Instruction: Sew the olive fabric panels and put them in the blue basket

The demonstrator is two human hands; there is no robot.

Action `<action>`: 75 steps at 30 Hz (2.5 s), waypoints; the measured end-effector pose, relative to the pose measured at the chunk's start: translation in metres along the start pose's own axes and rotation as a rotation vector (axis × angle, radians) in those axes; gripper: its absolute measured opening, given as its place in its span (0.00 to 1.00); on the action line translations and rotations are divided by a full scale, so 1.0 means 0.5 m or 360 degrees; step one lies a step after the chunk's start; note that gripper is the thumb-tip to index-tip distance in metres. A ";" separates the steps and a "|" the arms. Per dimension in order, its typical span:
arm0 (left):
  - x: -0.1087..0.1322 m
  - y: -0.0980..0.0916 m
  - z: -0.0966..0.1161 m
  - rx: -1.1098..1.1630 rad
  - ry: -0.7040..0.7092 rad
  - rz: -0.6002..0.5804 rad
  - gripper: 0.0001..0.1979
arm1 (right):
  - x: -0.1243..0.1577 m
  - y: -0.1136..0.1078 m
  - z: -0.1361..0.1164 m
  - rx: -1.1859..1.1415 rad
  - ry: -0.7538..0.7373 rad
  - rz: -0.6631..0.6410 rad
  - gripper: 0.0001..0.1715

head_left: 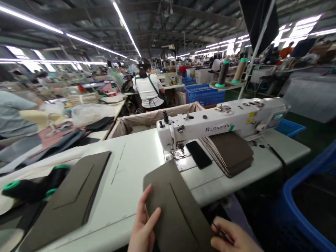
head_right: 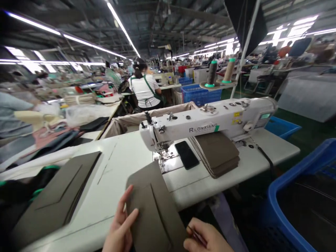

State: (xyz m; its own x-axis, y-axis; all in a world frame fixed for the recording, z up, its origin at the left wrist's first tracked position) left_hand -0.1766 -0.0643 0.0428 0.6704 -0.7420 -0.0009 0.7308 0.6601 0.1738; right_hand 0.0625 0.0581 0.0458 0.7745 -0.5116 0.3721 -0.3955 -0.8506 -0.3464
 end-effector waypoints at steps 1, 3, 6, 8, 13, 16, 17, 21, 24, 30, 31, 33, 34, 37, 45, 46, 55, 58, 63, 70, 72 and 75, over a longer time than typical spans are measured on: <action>-0.011 -0.033 0.004 -0.0387 0.0156 0.0121 0.36 | -0.023 0.016 0.010 0.0059 0.0004 0.0045 0.16; -0.034 -0.081 0.005 -0.1183 0.0460 0.0270 0.35 | -0.065 0.031 0.008 0.0259 -0.0103 0.0164 0.16; -0.063 -0.106 -0.014 -0.1941 0.0746 -0.0049 0.27 | -0.127 0.014 -0.031 0.0540 -0.0307 0.0406 0.14; -0.075 -0.103 -0.026 -0.2132 0.0837 -0.0475 0.27 | -0.177 -0.004 -0.069 0.0681 -0.0462 0.0471 0.09; -0.102 -0.088 -0.004 -0.2317 0.0861 -0.0816 0.28 | -0.324 -0.017 -0.152 0.1194 -0.0719 0.0427 0.34; -0.119 -0.088 0.020 -0.2304 0.0838 -0.0919 0.29 | -0.376 -0.020 -0.163 0.1393 -0.0701 0.0390 0.36; -0.124 -0.090 0.026 -0.2296 0.0821 -0.0951 0.29 | -0.383 -0.024 -0.159 0.1411 -0.0693 0.0383 0.36; -0.149 -0.086 0.042 -0.2212 0.0787 -0.1111 0.31 | -0.376 -0.039 -0.121 0.1423 -0.0658 0.0431 0.34; -0.180 -0.065 0.050 -0.2089 0.0828 -0.1158 0.33 | -0.366 -0.040 -0.099 0.1440 -0.0646 0.0493 0.34; -0.232 -0.022 0.039 -0.1936 0.0883 -0.1198 0.38 | -0.365 -0.031 -0.100 0.1513 -0.0671 0.0492 0.35; -0.235 -0.019 0.035 -0.1931 0.0879 -0.1203 0.38 | -0.366 -0.031 -0.100 0.1519 -0.0672 0.0495 0.35; -0.236 -0.015 0.028 -0.1924 0.0867 -0.1184 0.38 | -0.368 -0.032 -0.098 0.1522 -0.0676 0.0498 0.35; -0.236 -0.015 0.026 -0.1920 0.0863 -0.1169 0.38 | -0.369 -0.033 -0.097 0.1520 -0.0680 0.0499 0.36; -0.233 -0.013 0.025 -0.1918 0.0846 -0.1145 0.38 | -0.372 -0.033 -0.094 0.1519 -0.0678 0.0496 0.36; -0.235 -0.009 0.024 -0.1970 0.0809 -0.1148 0.38 | -0.374 -0.032 -0.096 0.1547 -0.0663 0.0479 0.37; -0.236 -0.010 0.024 -0.1963 0.0814 -0.1161 0.38 | -0.374 -0.032 -0.095 0.1545 -0.0669 0.0481 0.37; -0.243 -0.013 0.023 -0.1886 0.0843 -0.1163 0.38 | -0.375 -0.033 -0.096 0.1538 -0.0674 0.0493 0.37; -0.247 -0.014 0.021 -0.1868 0.0865 -0.1143 0.38 | -0.376 -0.033 -0.097 0.1534 -0.0669 0.0501 0.37; -0.253 -0.015 0.020 -0.1890 0.0866 -0.1150 0.37 | -0.374 -0.034 -0.096 0.1518 -0.0679 0.0494 0.37; -0.253 -0.019 0.024 -0.1892 0.0858 -0.1191 0.34 | -0.371 -0.034 -0.096 0.1525 -0.0673 0.0487 0.36; -0.252 -0.019 0.026 -0.1875 0.0877 -0.1209 0.31 | -0.371 -0.034 -0.096 0.1522 -0.0673 0.0494 0.36; -0.250 -0.018 0.031 -0.1857 0.0904 -0.1241 0.29 | -0.370 -0.035 -0.096 0.1524 -0.0671 0.0493 0.37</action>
State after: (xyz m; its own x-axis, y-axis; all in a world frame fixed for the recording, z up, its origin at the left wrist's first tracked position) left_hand -0.2688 0.0206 0.0565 -0.1616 -0.9772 -0.1376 0.4228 0.0574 -0.9044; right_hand -0.0978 0.1618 0.0243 0.8867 -0.4493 -0.1089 -0.1956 -0.1512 -0.9689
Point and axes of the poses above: each hand's wrist, its own x-axis away from the middle knuckle, its own y-axis out of the palm, z = x × y, the point moved 2 cm from there along -x, towards the middle knuckle, and after that the axes turned 7 degrees about y, right-handed, at the moved point
